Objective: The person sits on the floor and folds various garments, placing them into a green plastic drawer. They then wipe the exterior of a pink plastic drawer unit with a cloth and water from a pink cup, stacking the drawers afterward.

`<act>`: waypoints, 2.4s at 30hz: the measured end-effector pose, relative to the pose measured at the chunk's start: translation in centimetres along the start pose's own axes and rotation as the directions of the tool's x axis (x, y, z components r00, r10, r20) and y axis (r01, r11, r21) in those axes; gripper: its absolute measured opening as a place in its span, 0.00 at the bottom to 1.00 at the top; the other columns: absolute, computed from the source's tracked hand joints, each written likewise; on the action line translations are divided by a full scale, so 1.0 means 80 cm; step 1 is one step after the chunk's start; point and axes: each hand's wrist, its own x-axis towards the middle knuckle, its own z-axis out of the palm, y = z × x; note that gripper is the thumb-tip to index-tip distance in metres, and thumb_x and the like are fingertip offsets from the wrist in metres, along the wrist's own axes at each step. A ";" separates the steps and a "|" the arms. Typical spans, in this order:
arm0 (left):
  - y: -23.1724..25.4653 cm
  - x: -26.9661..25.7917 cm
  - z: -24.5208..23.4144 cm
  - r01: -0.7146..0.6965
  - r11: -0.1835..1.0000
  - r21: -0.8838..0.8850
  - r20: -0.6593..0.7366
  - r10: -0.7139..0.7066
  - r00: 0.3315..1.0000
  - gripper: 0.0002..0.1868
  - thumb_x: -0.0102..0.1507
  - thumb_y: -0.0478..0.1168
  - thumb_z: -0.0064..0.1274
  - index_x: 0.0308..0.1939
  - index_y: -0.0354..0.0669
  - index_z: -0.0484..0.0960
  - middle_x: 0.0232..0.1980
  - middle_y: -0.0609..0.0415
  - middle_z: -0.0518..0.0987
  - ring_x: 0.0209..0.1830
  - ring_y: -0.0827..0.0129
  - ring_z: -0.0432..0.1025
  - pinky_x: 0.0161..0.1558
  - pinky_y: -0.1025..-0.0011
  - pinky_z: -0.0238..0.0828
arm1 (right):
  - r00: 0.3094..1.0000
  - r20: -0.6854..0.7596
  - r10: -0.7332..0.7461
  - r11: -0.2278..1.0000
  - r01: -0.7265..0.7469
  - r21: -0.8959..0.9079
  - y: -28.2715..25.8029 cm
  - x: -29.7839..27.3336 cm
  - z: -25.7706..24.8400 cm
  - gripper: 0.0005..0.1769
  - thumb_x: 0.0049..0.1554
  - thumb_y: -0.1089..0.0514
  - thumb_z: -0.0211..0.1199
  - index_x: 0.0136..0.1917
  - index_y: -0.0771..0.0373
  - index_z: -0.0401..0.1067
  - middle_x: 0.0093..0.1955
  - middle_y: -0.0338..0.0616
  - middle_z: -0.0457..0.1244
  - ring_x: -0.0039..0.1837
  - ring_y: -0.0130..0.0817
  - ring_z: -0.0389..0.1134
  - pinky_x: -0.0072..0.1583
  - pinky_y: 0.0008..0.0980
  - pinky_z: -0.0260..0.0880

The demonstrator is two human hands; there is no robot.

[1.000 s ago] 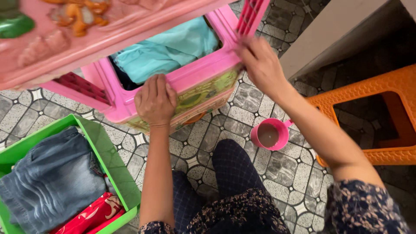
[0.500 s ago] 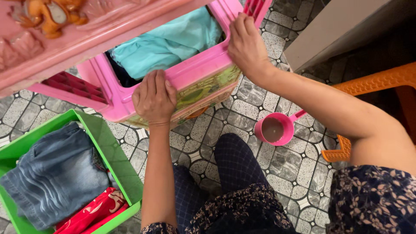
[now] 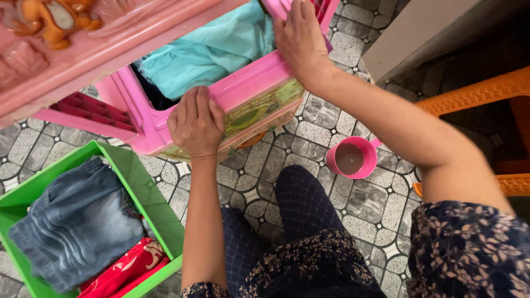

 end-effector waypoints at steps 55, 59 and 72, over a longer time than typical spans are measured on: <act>0.005 0.000 0.000 0.021 1.000 -0.004 0.051 -0.020 0.999 0.12 0.74 0.42 0.46 0.53 0.46 0.84 0.55 0.57 0.83 0.56 0.66 0.78 0.52 0.65 0.65 | 0.614 0.528 0.587 -0.724 0.106 0.681 0.009 -0.087 0.052 0.11 0.57 0.73 0.69 0.53 0.65 0.78 0.48 0.35 0.71 0.49 0.23 0.70 0.54 0.25 0.71; 0.003 -0.005 -0.001 0.029 0.999 0.014 0.060 -0.030 0.998 0.12 0.75 0.42 0.46 0.53 0.47 0.84 0.56 0.58 0.84 0.57 0.67 0.78 0.54 0.65 0.65 | 0.548 0.325 0.770 -0.326 -0.100 0.940 0.025 -0.099 -0.001 0.14 0.58 0.72 0.67 0.57 0.63 0.78 0.51 0.39 0.68 0.52 0.29 0.68 0.56 0.28 0.70; 0.001 -0.004 0.000 0.029 0.999 -0.024 0.050 -0.027 0.998 0.12 0.76 0.42 0.45 0.51 0.46 0.85 0.57 0.60 0.85 0.61 0.68 0.79 0.55 0.68 0.65 | 0.927 -0.341 0.157 0.877 0.028 0.480 0.061 -0.094 -0.013 0.20 0.57 0.60 0.63 0.62 0.66 0.75 0.68 0.47 0.63 0.63 0.41 0.63 0.58 0.36 0.67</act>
